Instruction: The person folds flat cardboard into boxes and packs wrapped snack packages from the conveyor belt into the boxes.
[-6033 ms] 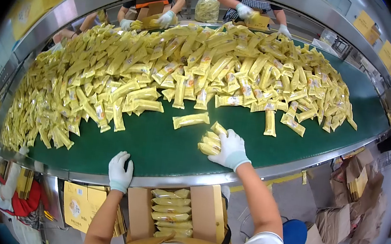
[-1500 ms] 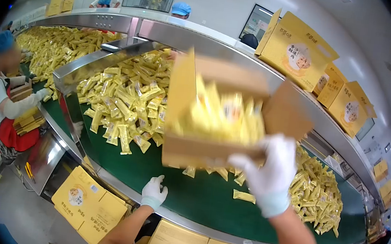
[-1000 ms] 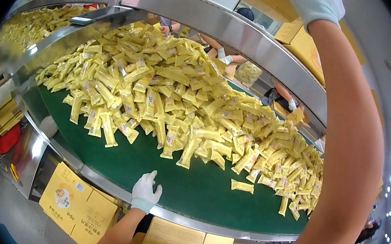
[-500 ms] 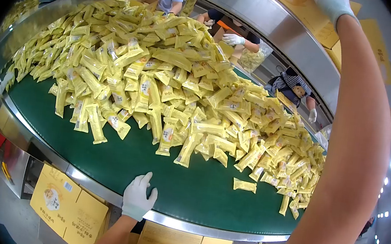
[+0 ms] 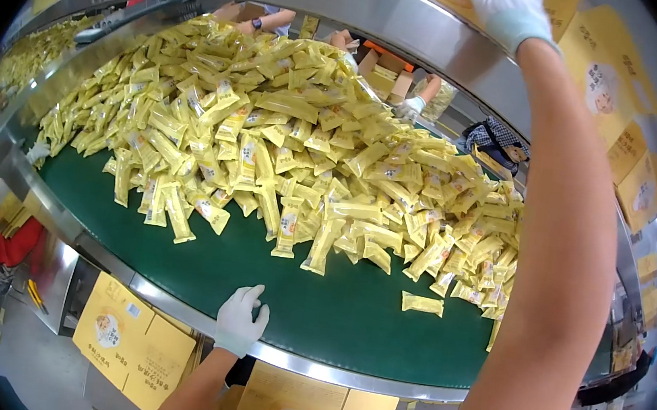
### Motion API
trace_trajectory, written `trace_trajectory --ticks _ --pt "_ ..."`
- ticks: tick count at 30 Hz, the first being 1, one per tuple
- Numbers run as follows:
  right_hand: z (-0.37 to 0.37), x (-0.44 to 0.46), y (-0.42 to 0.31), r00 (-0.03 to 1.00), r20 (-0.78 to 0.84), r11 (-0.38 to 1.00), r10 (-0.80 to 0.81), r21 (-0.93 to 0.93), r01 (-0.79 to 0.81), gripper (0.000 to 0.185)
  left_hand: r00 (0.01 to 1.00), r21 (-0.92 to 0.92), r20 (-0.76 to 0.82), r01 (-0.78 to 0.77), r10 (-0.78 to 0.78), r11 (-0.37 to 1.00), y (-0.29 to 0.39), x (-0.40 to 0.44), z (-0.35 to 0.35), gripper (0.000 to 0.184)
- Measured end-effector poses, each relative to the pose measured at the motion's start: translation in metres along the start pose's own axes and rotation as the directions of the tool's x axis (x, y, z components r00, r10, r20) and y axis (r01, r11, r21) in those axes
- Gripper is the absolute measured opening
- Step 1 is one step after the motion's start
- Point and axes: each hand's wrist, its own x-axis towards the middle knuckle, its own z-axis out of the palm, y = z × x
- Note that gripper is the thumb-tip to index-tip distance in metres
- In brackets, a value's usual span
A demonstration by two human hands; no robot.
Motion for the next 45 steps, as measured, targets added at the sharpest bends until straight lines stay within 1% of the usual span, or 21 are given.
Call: trace_trajectory --ticks 1,3,4,6,10,12,14,15,16,17,20,23,26,29,31,35,37,40,42,43,45 --pt "0.01 -0.002 0.016 0.984 -0.038 0.98 -0.176 -0.099 0.172 0.068 1.0 -0.013 -0.005 0.016 -0.016 1.0 0.001 0.0 0.0 0.033" --pt "-0.001 -0.026 0.011 0.99 0.074 0.993 -0.116 0.039 0.113 0.064 1.0 -0.002 -0.008 0.011 -0.011 1.0 0.0 -0.002 0.0 0.032" --pt "-0.027 -0.056 -0.019 0.964 0.251 0.959 0.083 0.245 -0.146 0.067 1.0 0.002 -0.008 0.01 -0.01 1.0 0.0 -0.004 -0.001 0.031" --pt "-0.046 -0.107 -0.036 0.987 0.134 0.995 -0.085 0.061 0.078 0.074 1.0 0.002 0.001 -0.005 0.005 1.0 -0.004 -0.009 -0.001 0.028" --pt "-0.119 -0.248 -0.072 0.896 0.308 0.847 -0.318 0.517 0.123 0.054 1.0 -0.067 -0.002 -0.018 0.018 0.998 -0.012 -0.043 -0.001 0.027" --pt "-0.156 -0.348 -0.091 0.703 0.572 0.789 -0.424 0.614 -0.024 0.044 0.961 -0.042 -0.109 -0.26 0.255 0.965 -0.019 -0.074 0.001 0.027" --pt "-0.185 -0.454 -0.106 0.495 0.793 0.823 -0.356 0.517 -0.237 0.05 0.974 -0.036 -0.099 -0.209 0.205 0.977 -0.017 -0.119 -0.002 0.028" --pt "-0.198 -0.5 -0.112 0.36 0.917 0.83 -0.174 0.333 -0.448 0.054 0.995 -0.183 -0.096 -0.039 0.022 0.982 -0.02 -0.147 0.005 0.033" --pt "-0.207 -0.549 -0.119 0.355 0.935 0.847 -0.002 0.19 -0.496 0.056 0.999 -0.065 -0.015 0.042 -0.043 0.997 -0.028 -0.166 0.007 0.046" --pt "-0.207 -0.612 -0.123 0.485 0.869 0.912 0.096 0.118 -0.392 0.049 0.991 -0.025 0.014 0.13 -0.13 0.991 -0.032 -0.181 0.012 0.055" --pt "-0.234 -0.656 -0.137 0.027 0.917 0.675 0.397 -0.272 -0.686 0.054 0.898 0.011 0.265 0.361 -0.351 0.932 -0.035 -0.185 0.019 0.082" --pt "-0.231 -0.68 -0.159 -0.218 0.925 0.18 0.311 -0.283 -0.942 0.092 0.825 -0.013 0.376 0.46 -0.421 0.888 -0.011 -0.16 0.024 0.085" --pt "-0.211 -0.725 -0.18 -0.144 0.97 -0.361 0.193 -0.066 -0.93 0.1 0.804 0.001 0.342 0.517 -0.486 0.856 -0.002 -0.155 0.023 0.096" --pt "-0.236 -0.695 -0.169 -0.176 0.956 -0.262 0.234 -0.112 -0.959 0.099 0.878 -0.066 0.293 0.414 -0.379 0.908 0.004 -0.161 0.012 0.083" --pt "-0.257 -0.678 -0.165 -0.166 0.937 -0.154 0.308 -0.123 -0.98 0.086 0.91 -0.368 0.299 0.389 -0.288 0.845 0.018 -0.166 -0.005 0.072" --pt "-0.285 -0.681 -0.153 0.108 0.922 -0.482 0.373 0.291 -0.826 0.056 0.902 -0.816 0.429 0.407 -0.043 0.41 0.059 -0.164 -0.058 0.057" --pt "-0.303 -0.658 -0.132 0.158 0.866 -0.507 0.475 0.416 -0.755 0.061 0.873 -0.874 0.469 0.438 0.135 0.21 0.086 -0.16 -0.088 0.057" --pt "-0.315 -0.633 -0.098 0.177 0.763 -0.428 0.621 0.519 -0.74 0.069 0.617 -0.762 0.645 0.561 0.45 0.322 0.114 -0.162 -0.112 0.058" --pt "-0.311 -0.629 -0.095 0.157 0.736 -0.356 0.659 0.488 -0.797 0.07 0.22 -0.788 0.574 -0.113 0.789 0.605 0.104 -0.155 -0.083 0.058" --pt "-0.302 -0.63 -0.101 0.14 0.717 -0.34 0.683 0.481 -0.808 0.07 0.237 -0.875 0.483 0.111 0.843 0.471 0.134 -0.149 -0.097 0.054" --pt "-0.301 -0.626 -0.116 0.182 0.69 -0.203 0.7 0.437 -0.876 0.067 0.189 -0.839 0.532 -0.014 0.825 0.544 0.136 -0.146 -0.094 0.057"
